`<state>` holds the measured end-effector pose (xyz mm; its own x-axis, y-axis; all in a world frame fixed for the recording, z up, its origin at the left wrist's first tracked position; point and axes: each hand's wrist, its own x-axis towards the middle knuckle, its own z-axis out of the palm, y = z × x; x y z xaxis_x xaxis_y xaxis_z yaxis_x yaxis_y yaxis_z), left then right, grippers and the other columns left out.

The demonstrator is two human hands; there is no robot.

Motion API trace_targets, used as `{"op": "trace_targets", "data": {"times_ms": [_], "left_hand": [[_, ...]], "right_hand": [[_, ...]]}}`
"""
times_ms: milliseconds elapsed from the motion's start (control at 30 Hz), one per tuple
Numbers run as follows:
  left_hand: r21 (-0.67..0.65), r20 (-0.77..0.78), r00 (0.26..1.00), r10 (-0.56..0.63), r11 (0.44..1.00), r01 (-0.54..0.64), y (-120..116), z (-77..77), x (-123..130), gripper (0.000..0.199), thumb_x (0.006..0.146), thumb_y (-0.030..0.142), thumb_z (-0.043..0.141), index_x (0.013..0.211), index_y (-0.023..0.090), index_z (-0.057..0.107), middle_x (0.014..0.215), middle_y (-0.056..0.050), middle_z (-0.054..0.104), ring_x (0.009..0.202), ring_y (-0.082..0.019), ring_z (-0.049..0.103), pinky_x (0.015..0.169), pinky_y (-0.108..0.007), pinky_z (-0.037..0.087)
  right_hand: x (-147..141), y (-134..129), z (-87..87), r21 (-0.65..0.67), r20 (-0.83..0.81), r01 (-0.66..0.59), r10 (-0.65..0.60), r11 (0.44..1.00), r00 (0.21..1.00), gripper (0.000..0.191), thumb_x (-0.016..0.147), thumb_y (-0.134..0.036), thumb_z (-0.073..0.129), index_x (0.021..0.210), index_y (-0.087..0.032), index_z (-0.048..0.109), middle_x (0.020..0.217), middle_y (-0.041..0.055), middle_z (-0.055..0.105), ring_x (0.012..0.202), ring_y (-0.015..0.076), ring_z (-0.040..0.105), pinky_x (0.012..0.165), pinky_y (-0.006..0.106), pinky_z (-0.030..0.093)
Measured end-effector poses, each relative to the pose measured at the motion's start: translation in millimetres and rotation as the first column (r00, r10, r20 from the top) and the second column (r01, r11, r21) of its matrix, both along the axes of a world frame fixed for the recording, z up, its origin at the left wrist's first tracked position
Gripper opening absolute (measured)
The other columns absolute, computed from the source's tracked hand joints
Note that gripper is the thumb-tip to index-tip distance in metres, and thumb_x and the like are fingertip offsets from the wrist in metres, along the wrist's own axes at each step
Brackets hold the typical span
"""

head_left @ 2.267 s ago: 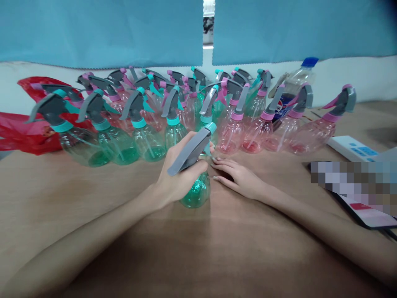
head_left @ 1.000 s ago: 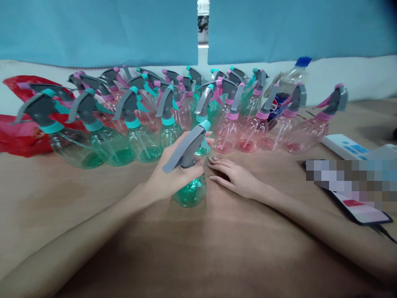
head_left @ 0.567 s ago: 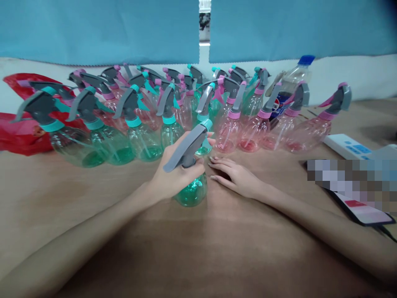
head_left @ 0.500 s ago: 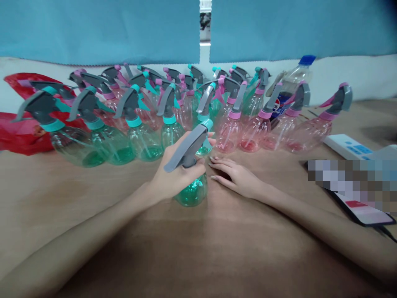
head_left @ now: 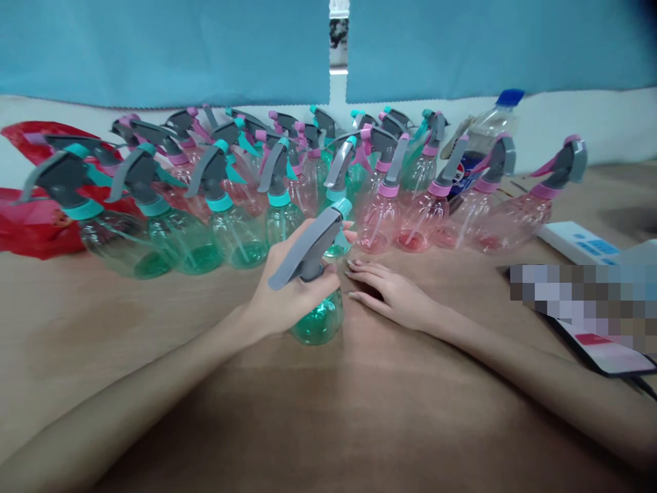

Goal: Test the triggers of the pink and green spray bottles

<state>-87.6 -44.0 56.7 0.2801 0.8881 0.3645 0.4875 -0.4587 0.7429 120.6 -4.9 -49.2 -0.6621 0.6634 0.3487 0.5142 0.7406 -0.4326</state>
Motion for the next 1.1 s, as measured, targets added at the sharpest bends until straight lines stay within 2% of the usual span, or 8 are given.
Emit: {"op": "trace_targets", "data": {"times_ms": [133,267,433,700,933,1100], "left_hand": [[0.003,0.0,1.0,0.022,1.0,-0.022,0.0,1.7,1.5,0.04,0.073,0.011,0.054,0.11,0.026,0.059,0.096,0.001,0.07,0.052,-0.012,0.053,0.06,-0.027,0.049],[-0.003,0.033,0.999,0.002,1.0,-0.002,-1.4,6.2,3.3,0.032,0.071,0.009,0.053,0.098,0.025,0.06,0.098,0.001,0.069,0.052,-0.012,0.052,0.061,-0.028,0.049],[0.0,0.034,0.999,0.016,1.0,-0.016,-3.2,8.8,2.8,0.025,0.068,0.01,0.053,0.087,0.025,0.058,0.079,0.003,0.066,0.054,-0.014,0.054,0.06,-0.029,0.048],[-0.01,0.097,0.995,-0.003,1.0,0.004,-3.5,10.9,4.2,0.024,0.066,0.009,0.054,0.085,0.024,0.054,0.087,0.001,0.065,0.063,-0.016,0.059,0.065,-0.031,0.051],[0.008,0.109,0.994,-0.027,1.0,0.026,-4.9,10.9,3.5,0.018,0.068,0.009,0.054,0.079,0.024,0.053,0.084,0.0,0.061,0.068,-0.017,0.062,0.065,-0.031,0.053],[0.001,0.074,0.996,-0.044,0.999,0.044,-2.4,9.1,1.7,0.031,0.067,0.009,0.053,0.092,0.024,0.06,0.088,0.0,0.068,0.07,-0.018,0.066,0.069,-0.033,0.057]], "right_hand": [[0.1,0.2,-0.6,-0.001,-0.011,-0.003,0.003,1.0,1.0,0.041,0.096,-0.04,0.049,0.131,-0.02,0.056,0.136,0.0121,0.058,0.131,0.028,0.049,0.107,0.051,0.043],[0.2,0.5,-1.3,-0.004,0.0,-0.003,0.003,1.0,1.0,0.042,0.096,-0.041,0.048,0.131,-0.019,0.056,0.136,0.0125,0.058,0.131,0.0278,0.049,0.108,0.051,0.042],[0.1,0.7,-1.3,0.004,0.013,-0.005,0.005,1.0,1.0,0.043,0.097,-0.041,0.048,0.131,-0.017,0.056,0.135,0.0138,0.058,0.131,0.0276,0.049,0.108,0.05,0.041],[-0.2,-0.4,0.6,-0.001,0.023,0.0,0.001,1.0,1.0,0.043,0.097,-0.041,0.046,0.131,-0.016,0.056,0.135,0.0135,0.058,0.131,0.0272,0.049,0.109,0.048,0.041],[0.1,0.9,-1.1,0.003,0.017,-0.007,0.007,1.0,1.0,0.042,0.097,-0.04,0.048,0.13,-0.016,0.057,0.135,0.0139,0.059,0.13,0.0274,0.049,0.108,0.049,0.042],[-0.3,0.2,-0.5,0.004,0.018,0.0,0.0,1.0,1.0,0.043,0.097,-0.04,0.048,0.129,-0.014,0.057,0.134,0.0149,0.059,0.131,0.0272,0.049,0.109,0.047,0.042]]}}
